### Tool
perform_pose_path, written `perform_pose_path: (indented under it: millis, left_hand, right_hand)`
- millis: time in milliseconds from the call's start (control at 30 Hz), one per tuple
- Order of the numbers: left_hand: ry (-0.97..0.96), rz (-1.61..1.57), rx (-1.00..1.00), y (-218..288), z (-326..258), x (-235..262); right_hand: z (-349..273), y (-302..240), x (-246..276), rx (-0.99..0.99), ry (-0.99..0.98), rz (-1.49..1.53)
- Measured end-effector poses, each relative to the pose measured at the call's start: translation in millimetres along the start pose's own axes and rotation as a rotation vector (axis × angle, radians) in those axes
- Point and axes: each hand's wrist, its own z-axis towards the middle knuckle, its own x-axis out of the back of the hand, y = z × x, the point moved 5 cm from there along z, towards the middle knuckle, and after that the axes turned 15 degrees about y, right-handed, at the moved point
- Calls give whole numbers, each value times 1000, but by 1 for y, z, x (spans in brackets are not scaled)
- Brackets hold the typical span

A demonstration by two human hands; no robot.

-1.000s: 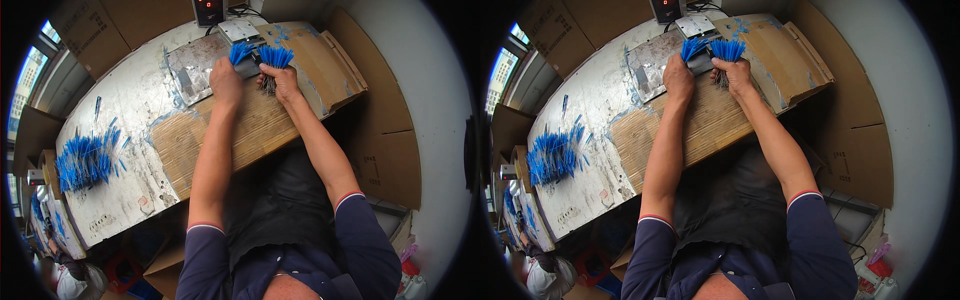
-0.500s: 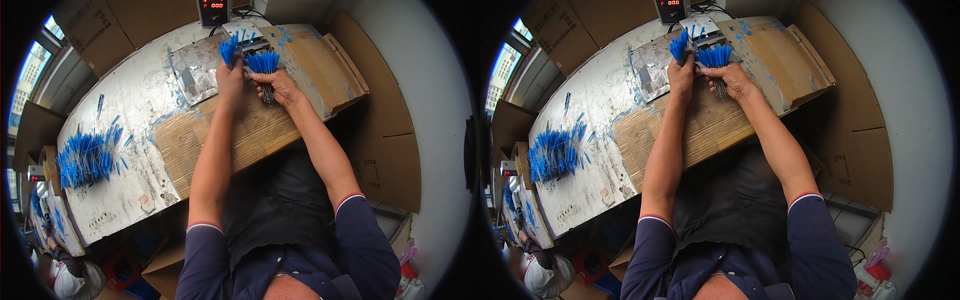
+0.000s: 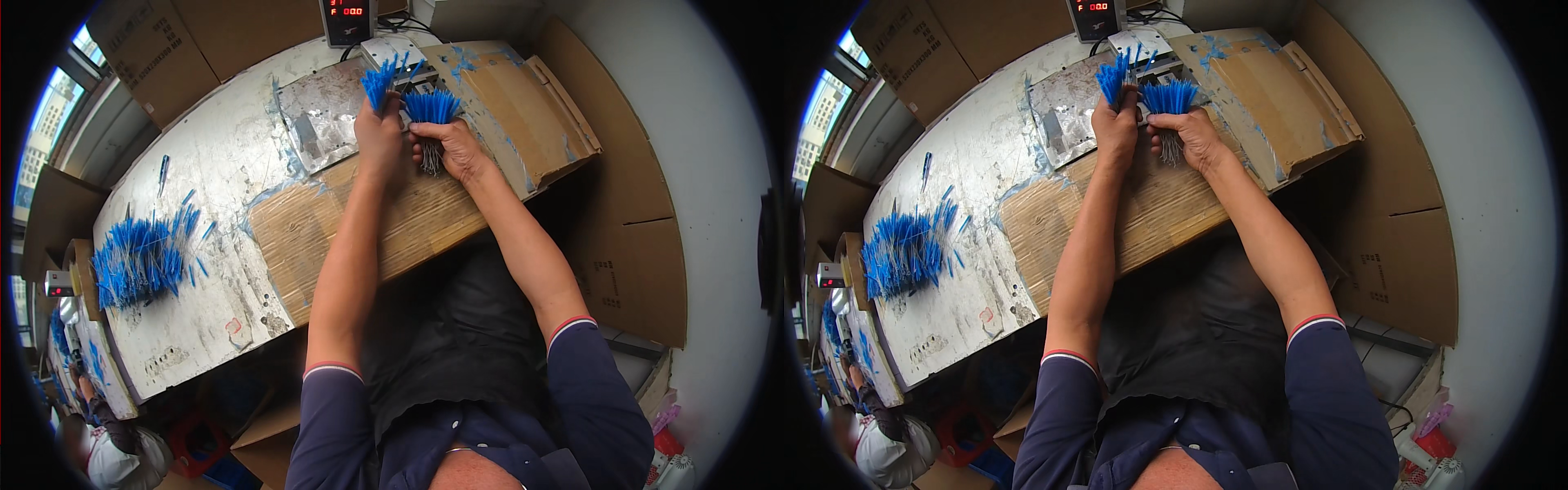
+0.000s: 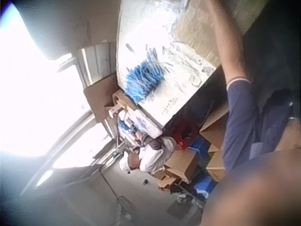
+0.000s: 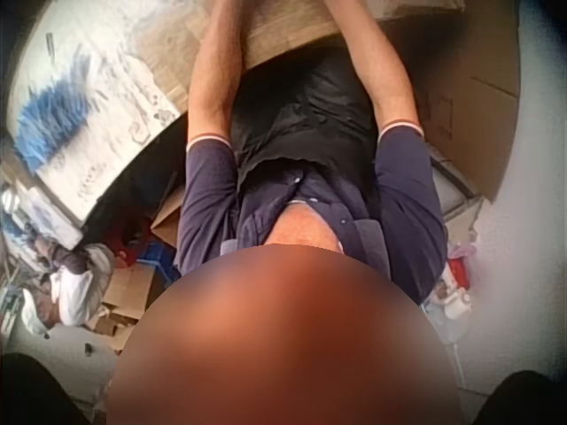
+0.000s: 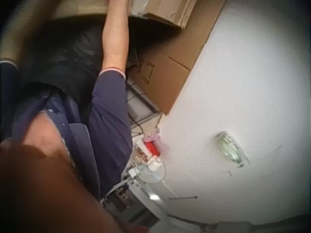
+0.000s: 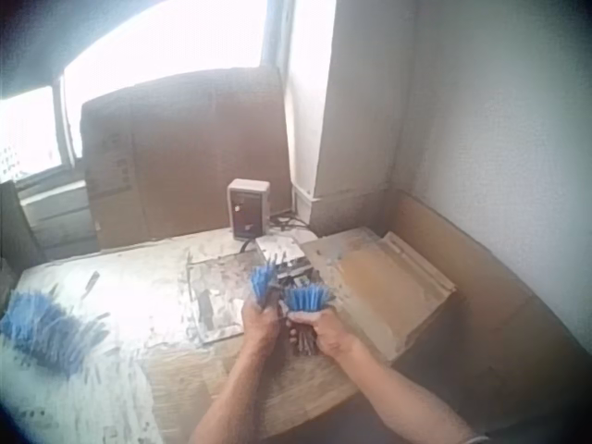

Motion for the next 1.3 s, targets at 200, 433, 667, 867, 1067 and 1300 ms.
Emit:
perform_pose_path:
  millis: [200,433,667,867,1067,1300]
  left_hand:
    - [374,71,-288,-3,17,24]
    - [695,175,-368,19,24,57]
    - [363,312,-552,12,-1,15]
    - [304,336,-555,9,-3,11]
    - [424,277,-459,10,6,24]
    - [382,271,-340,5,9,25]
  right_hand:
    - [-8,2,-9,55,-30,-58]
    - [3,2,10,81,113,106]
    - [4,-15,-8,284,45,-147]
    - [6,-11,-10,281,56,-174]
    - [22,-14,12,271,235,-151]
    - [41,-17,13,283,302,-171]
